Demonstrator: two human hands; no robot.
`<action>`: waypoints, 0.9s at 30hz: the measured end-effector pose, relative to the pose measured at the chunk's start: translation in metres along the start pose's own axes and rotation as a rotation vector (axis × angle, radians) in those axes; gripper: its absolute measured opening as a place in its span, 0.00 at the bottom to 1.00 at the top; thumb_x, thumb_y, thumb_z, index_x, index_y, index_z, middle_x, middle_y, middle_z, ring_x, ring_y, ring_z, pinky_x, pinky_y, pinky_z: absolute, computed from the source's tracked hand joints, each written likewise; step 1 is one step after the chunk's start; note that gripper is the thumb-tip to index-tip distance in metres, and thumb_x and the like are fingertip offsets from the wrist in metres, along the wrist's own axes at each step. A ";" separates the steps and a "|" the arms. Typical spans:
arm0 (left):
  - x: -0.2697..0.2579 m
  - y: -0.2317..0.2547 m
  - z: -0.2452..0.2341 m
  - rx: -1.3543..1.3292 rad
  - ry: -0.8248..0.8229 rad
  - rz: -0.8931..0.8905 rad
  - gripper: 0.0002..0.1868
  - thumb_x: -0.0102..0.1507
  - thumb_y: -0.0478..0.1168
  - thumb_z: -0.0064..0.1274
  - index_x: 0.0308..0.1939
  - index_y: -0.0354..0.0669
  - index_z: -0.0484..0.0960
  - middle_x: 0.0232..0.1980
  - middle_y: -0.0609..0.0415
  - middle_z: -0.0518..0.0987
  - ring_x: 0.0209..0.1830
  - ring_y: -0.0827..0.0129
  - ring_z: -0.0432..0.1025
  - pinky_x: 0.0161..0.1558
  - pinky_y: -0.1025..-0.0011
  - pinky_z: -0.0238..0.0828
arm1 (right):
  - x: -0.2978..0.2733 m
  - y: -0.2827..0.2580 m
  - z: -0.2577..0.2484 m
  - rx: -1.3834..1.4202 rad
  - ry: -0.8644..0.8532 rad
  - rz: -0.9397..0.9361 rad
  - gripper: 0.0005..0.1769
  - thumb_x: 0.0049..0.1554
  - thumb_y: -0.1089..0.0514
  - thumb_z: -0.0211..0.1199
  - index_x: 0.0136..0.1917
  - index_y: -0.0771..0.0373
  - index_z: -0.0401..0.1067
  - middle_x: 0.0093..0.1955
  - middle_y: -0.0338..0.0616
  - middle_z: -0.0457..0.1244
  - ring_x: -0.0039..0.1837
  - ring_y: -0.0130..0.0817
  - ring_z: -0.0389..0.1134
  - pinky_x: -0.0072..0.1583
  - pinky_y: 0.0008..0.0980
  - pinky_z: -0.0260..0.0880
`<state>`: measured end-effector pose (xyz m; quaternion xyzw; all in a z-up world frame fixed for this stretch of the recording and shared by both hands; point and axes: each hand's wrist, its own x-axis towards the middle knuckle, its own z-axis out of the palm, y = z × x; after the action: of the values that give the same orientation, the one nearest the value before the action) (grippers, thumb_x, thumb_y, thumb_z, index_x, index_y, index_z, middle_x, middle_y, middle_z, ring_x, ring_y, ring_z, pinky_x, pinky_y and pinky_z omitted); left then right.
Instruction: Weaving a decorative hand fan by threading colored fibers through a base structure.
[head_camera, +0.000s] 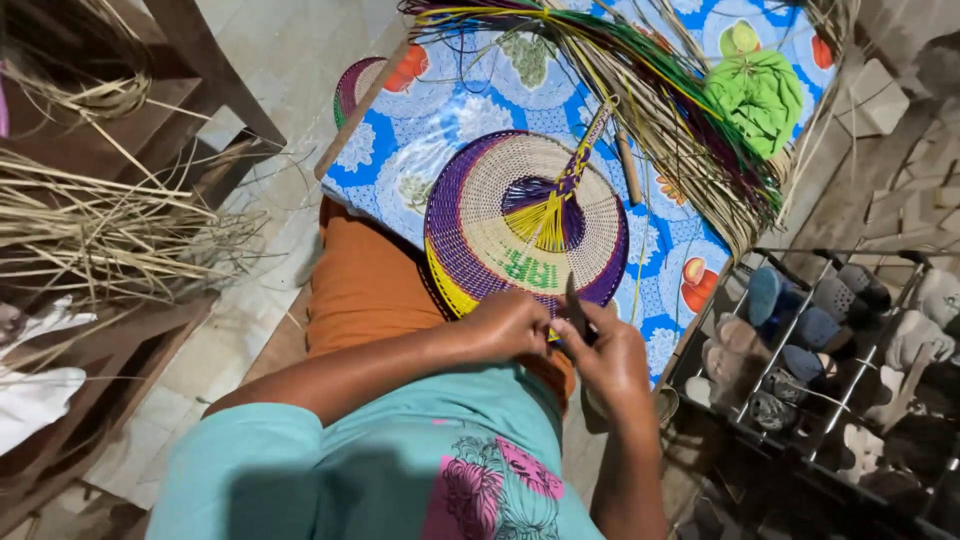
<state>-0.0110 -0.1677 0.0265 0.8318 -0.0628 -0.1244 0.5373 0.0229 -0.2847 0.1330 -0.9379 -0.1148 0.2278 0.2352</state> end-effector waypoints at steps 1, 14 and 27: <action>0.000 0.001 -0.004 -0.001 0.000 -0.002 0.06 0.47 0.42 0.56 0.20 0.45 0.78 0.23 0.48 0.77 0.29 0.49 0.73 0.31 0.56 0.67 | -0.001 -0.005 0.000 0.000 -0.002 0.000 0.17 0.45 0.53 0.64 0.48 0.59 0.72 0.40 0.57 0.66 0.48 0.58 0.65 0.48 0.50 0.63; 0.002 0.009 -0.019 -0.170 0.155 -0.088 0.04 0.49 0.40 0.52 0.21 0.47 0.77 0.24 0.52 0.78 0.31 0.54 0.73 0.32 0.61 0.67 | 0.014 0.048 0.026 0.304 0.129 -0.031 0.11 0.44 0.56 0.68 0.29 0.65 0.70 0.23 0.48 0.61 0.30 0.34 0.58 0.35 0.31 0.58; -0.005 -0.019 -0.022 -0.222 0.206 -0.006 0.26 0.63 0.46 0.42 0.11 0.50 0.54 0.11 0.61 0.50 0.09 0.74 0.45 0.19 0.70 0.48 | -0.011 0.064 -0.052 0.122 0.605 -0.152 0.05 0.55 0.66 0.64 0.45 0.70 0.72 0.39 0.47 0.64 0.43 0.31 0.65 0.47 0.30 0.68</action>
<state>-0.0106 -0.1387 0.0184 0.7757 0.0092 -0.0464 0.6293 0.0456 -0.3634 0.1467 -0.9360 -0.0954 -0.0733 0.3310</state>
